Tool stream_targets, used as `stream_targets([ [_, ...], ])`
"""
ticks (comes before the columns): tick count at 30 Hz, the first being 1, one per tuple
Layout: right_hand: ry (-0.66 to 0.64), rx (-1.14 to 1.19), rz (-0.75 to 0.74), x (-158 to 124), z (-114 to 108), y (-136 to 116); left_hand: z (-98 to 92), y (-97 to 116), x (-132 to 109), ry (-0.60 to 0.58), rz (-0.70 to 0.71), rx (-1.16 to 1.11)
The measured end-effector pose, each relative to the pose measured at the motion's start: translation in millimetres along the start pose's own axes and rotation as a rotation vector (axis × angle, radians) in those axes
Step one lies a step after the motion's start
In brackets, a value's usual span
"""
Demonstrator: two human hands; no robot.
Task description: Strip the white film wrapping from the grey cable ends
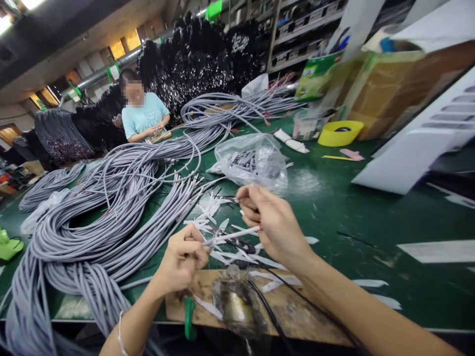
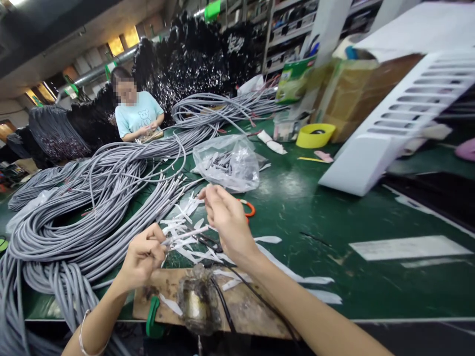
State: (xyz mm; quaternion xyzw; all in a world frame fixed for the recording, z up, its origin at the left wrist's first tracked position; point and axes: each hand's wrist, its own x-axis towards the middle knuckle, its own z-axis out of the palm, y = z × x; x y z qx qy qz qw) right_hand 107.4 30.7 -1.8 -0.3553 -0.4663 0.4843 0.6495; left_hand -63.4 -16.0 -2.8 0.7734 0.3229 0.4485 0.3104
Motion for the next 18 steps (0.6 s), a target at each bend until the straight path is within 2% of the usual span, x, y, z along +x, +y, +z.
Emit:
stream_targets([
  [3, -0.12, 0.175, -0.038, -6, -1, -3, -1.9, -3, -2, 0.037, -0.089, -0.358],
  [5, -0.317, 0.102, -0.087, -12, -1, -4, -2.2, -6, -4, 0.032, -0.147, -0.534],
  [7, -0.514, -0.046, -0.12, -17, 1, -4, -2.0, -7, -4, 0.017, -0.198, -0.607],
  [8, -0.565, -0.112, -0.146, -19, 2, -3, -1.8, -6, -4, 0.011, -0.224, -0.616],
  [10, -0.542, -0.211, -0.241, -21, 5, -1, -1.0, -4, -4, 0.026, -0.278, -0.573],
  [13, -0.375, -0.342, -0.463, -21, 9, 4, 1.4, 0, -2, 0.129, -0.295, -0.262],
  [16, -0.296, -0.482, -0.651, -21, 10, 8, 4.8, 1, 1, 0.254, -0.189, 0.097],
  [18, -0.286, -0.528, -0.702, -21, 10, 9, 6.6, -1, 3, 0.341, -0.076, 0.214],
])
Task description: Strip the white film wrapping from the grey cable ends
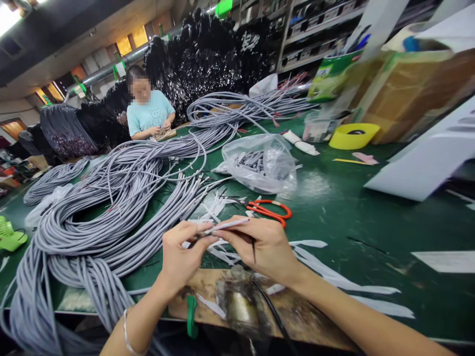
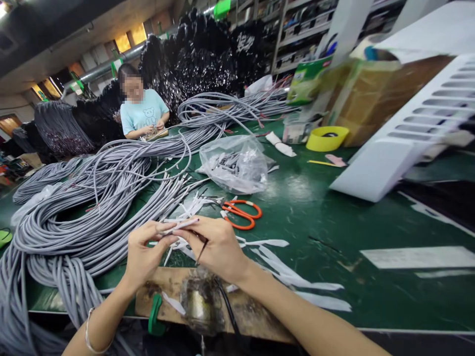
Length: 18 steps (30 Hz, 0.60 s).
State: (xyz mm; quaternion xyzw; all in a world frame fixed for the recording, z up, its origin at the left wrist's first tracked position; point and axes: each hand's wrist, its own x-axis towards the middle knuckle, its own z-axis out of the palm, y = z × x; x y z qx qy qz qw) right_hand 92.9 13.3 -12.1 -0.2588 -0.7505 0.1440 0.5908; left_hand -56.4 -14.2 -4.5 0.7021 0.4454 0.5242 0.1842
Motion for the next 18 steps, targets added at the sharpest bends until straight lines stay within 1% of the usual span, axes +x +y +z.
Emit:
stream_targets([
  [2, -0.014, -0.003, -0.005, 0, 1, 0, 1.5, -1, 1, 0.07, 0.129, 0.036],
  [4, -0.032, 0.019, 0.009, 1, 1, -1, 1.6, -1, 2, 0.095, 0.229, 0.047],
  [6, -0.069, 0.051, 0.04, 2, 0, -2, 0.4, 1, 2, 0.085, 0.239, 0.047],
  [9, -0.142, 0.093, 0.101, 2, -2, -4, -3.0, 4, 2, 0.082, 0.132, 0.068],
  [11, -0.18, 0.103, 0.152, 2, -2, -6, -6.7, 4, 4, 0.106, 0.075, 0.11],
  [15, -0.211, 0.135, 0.249, 2, 0, -6, -19.5, -4, 15, 0.224, -0.05, 0.198],
  [18, -0.212, 0.183, 0.324, 2, 0, -4, -31.9, -11, 24, 0.369, -0.169, 0.123],
])
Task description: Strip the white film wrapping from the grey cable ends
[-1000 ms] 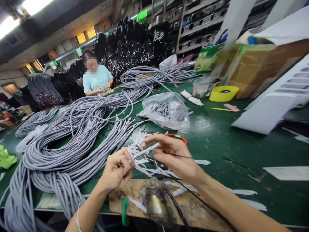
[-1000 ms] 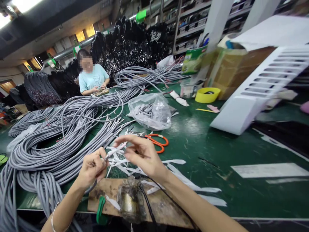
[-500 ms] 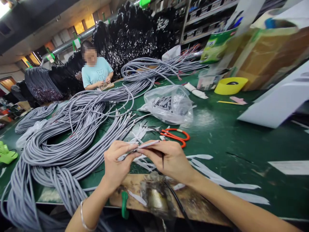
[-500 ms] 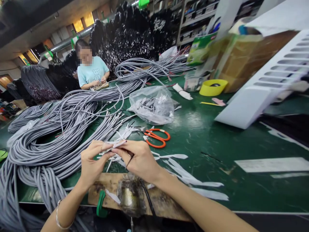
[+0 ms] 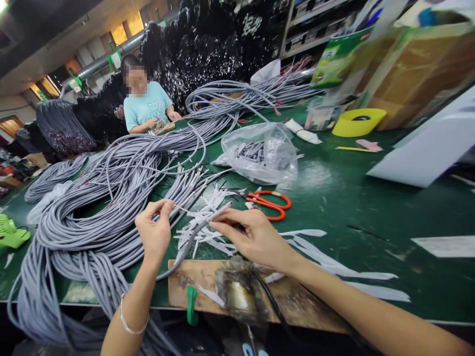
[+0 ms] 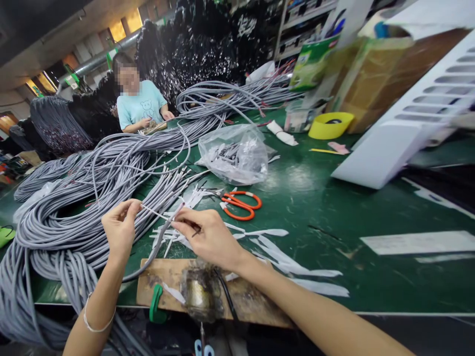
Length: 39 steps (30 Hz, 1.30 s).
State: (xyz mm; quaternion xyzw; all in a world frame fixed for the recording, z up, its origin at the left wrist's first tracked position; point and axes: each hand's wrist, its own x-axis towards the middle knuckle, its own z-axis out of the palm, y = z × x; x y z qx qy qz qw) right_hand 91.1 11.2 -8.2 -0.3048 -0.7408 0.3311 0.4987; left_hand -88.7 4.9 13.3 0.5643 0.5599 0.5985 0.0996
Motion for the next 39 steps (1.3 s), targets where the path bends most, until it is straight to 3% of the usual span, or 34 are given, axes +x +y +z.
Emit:
stream_targets([
  [2, -0.002, 0.028, 0.052, 0, 0, 1, -2.8, -2, 5, -0.077, -0.082, -0.122],
  [3, -0.001, 0.038, 0.073, 0, 0, 2, -2.6, -2, 5, -0.22, -0.112, -0.186],
  [5, -0.014, 0.066, 0.097, 0, 1, 2, 1.9, -1, -1, -0.65, -0.141, -0.286],
  [6, -0.025, 0.087, 0.105, 0, 2, 2, 5.9, 0, -5, -0.792, -0.129, -0.298],
  [7, -0.038, 0.113, 0.112, 0, 3, 1, 10.4, 2, -9, -0.835, -0.103, -0.315],
  [10, -0.065, 0.178, 0.129, 1, 5, 1, 20.0, 10, -19, -0.633, -0.073, -0.428],
  [13, -0.048, 0.152, 0.162, 5, 3, 5, 16.7, 16, -19, -0.478, -0.17, -0.603],
  [16, 0.154, 0.012, 0.173, 11, -7, 12, 5.7, 21, -14, -0.403, -0.231, -0.67],
  [18, 0.37, -0.066, 0.166, 14, -16, 14, 0.0, 22, -13, -0.348, -0.201, -0.621],
  [20, 0.455, -0.024, 0.131, 14, -22, 12, -1.5, 23, -13, -0.34, -0.155, -0.517],
  [25, 0.098, 0.229, -0.015, 8, -17, -2, 7.0, 26, -19, -0.491, -0.029, -0.256],
  [29, 0.065, 0.331, 0.059, 8, -12, -4, 11.4, 27, -23, -0.598, 0.129, -0.201],
  [32, -0.043, 0.372, 0.146, 9, -12, -4, 10.1, 25, -23, -0.627, 0.305, -0.162],
  [35, -0.117, 0.31, 0.148, 7, -11, -4, 7.6, 23, -22, -0.555, 0.431, -0.069],
  [39, -0.048, 0.105, 0.018, 2, -8, -5, 7.5, 23, -20, -0.491, 0.489, 0.17],
])
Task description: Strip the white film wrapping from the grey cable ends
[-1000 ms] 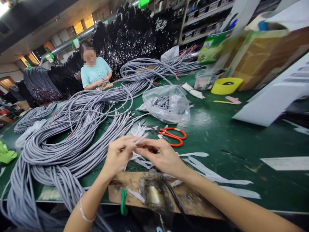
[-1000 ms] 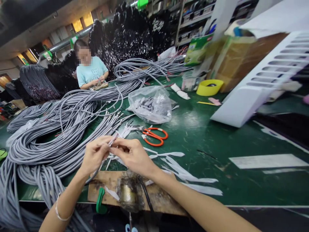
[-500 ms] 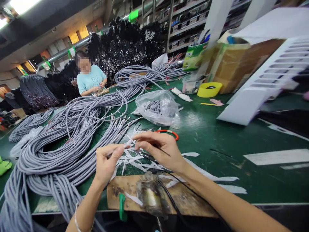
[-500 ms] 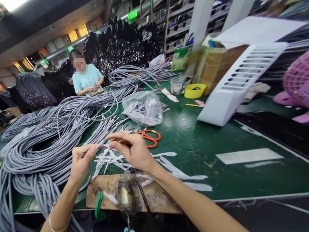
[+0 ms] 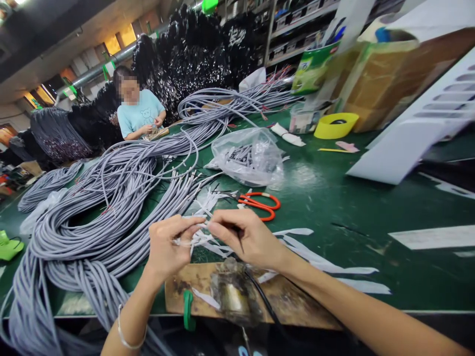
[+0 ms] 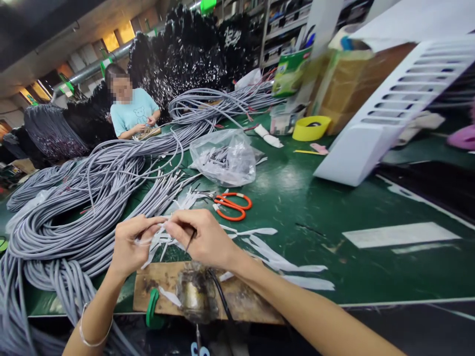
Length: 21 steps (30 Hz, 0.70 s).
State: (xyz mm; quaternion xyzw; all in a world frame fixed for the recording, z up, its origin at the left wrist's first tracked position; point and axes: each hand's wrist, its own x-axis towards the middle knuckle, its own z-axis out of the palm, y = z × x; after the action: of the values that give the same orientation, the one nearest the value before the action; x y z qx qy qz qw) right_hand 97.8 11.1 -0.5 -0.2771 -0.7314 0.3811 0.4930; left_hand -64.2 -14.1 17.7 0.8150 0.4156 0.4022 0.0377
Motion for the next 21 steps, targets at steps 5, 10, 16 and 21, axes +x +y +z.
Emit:
stream_targets([
  [5, 0.049, 0.017, 0.031, 3, 4, 4, 7.5, 0, -4, -0.015, 0.21, 0.242],
  [10, -0.043, 0.227, 0.233, 7, 7, 9, 11.3, 0, -8, 0.087, 0.282, 0.245],
  [16, -0.14, 0.432, 0.327, 2, 10, 7, 10.1, 1, -6, 0.19, 0.128, 0.307],
  [21, 0.098, 0.207, 0.183, 2, 8, 8, 8.7, 7, -4, 0.154, -0.061, 0.103],
])
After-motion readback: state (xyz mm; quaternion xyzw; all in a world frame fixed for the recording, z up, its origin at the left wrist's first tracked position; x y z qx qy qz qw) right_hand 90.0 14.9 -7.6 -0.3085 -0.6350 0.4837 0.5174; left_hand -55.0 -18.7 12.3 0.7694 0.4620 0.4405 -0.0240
